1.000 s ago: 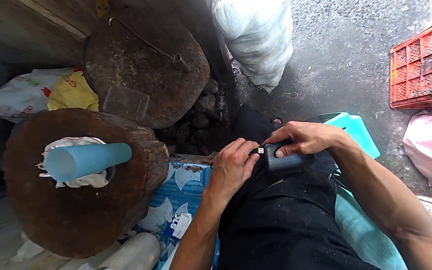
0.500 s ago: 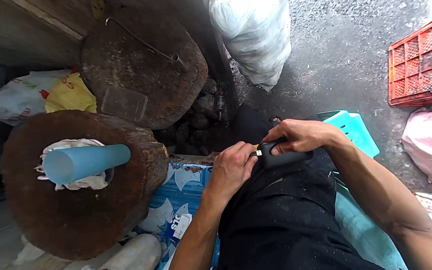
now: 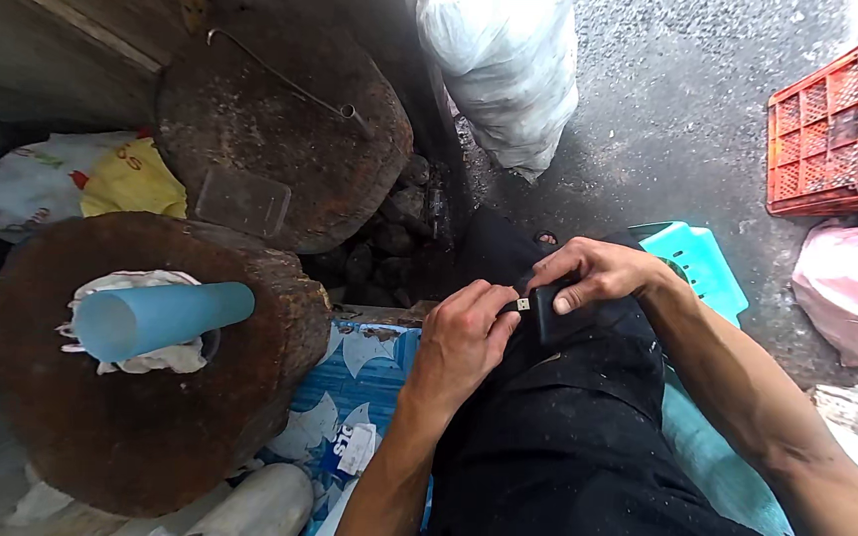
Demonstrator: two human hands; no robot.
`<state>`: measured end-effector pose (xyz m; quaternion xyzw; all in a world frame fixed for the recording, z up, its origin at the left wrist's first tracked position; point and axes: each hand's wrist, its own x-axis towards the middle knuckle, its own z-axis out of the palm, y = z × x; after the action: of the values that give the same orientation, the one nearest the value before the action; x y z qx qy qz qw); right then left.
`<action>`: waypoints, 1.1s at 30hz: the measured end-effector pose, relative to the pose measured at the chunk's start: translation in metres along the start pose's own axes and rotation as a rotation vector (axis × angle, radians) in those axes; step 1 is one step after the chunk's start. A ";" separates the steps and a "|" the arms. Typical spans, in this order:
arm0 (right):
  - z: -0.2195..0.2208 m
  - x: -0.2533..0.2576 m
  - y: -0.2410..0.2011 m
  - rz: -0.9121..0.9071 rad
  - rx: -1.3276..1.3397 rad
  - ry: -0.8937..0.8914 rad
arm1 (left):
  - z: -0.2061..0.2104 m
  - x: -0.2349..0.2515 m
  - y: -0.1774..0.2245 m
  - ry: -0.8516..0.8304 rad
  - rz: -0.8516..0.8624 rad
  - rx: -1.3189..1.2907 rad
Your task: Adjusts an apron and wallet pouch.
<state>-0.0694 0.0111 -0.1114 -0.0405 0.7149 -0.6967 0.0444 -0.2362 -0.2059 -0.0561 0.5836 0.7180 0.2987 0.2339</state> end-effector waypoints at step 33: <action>0.002 0.004 -0.030 0.098 -0.305 0.036 | -0.005 0.000 0.000 -0.094 -0.057 -0.016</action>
<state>-0.0735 0.0076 -0.0818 0.0007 0.8140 -0.5778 0.0589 -0.2396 -0.2062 -0.0530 0.5743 0.7201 0.2701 0.2806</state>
